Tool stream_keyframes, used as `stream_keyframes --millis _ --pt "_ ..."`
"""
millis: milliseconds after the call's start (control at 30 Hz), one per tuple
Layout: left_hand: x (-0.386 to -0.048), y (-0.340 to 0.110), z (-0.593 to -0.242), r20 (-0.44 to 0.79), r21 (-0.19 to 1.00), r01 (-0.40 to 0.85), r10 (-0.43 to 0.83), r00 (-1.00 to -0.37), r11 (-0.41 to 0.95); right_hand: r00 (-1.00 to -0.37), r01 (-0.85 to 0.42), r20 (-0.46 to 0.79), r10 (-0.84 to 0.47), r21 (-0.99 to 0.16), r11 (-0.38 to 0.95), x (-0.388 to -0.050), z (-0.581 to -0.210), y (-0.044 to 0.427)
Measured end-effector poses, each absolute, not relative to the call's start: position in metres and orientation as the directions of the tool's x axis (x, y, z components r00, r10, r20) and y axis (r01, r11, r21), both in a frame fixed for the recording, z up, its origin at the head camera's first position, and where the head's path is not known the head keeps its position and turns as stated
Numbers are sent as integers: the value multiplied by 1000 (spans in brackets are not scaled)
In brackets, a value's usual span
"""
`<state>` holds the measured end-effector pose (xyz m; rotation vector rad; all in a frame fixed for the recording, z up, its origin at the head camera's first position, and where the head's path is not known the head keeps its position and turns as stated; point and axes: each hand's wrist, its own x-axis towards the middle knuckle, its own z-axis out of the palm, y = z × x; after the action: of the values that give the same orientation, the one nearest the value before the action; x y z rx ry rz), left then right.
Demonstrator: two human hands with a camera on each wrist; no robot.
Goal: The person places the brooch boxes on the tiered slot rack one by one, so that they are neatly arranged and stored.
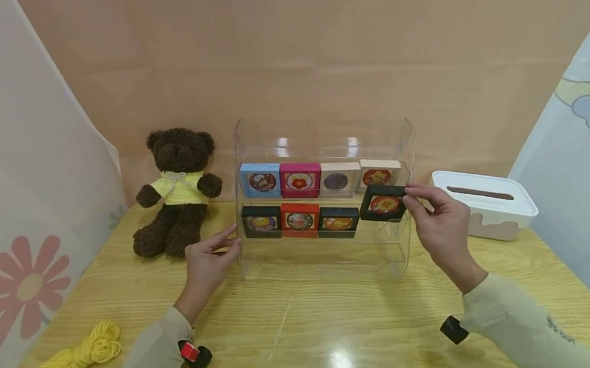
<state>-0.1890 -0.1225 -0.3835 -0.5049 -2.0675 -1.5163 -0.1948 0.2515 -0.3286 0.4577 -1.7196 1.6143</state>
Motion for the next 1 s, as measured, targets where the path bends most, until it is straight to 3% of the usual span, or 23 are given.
stream_keyframes --millis 600,833,1000 --pt "-188 -122 -382 611 757 582 -6 -791 298 -685 -600 708 173 -683 417 -189 -336 247" --pt "-189 -122 -382 604 763 575 -9 -797 295 -697 -519 710 96 -593 616 -188 -336 250" --pt "-188 -122 -382 607 761 577 -9 -795 298 -666 -518 746 5 -467 716 -190 -332 250"
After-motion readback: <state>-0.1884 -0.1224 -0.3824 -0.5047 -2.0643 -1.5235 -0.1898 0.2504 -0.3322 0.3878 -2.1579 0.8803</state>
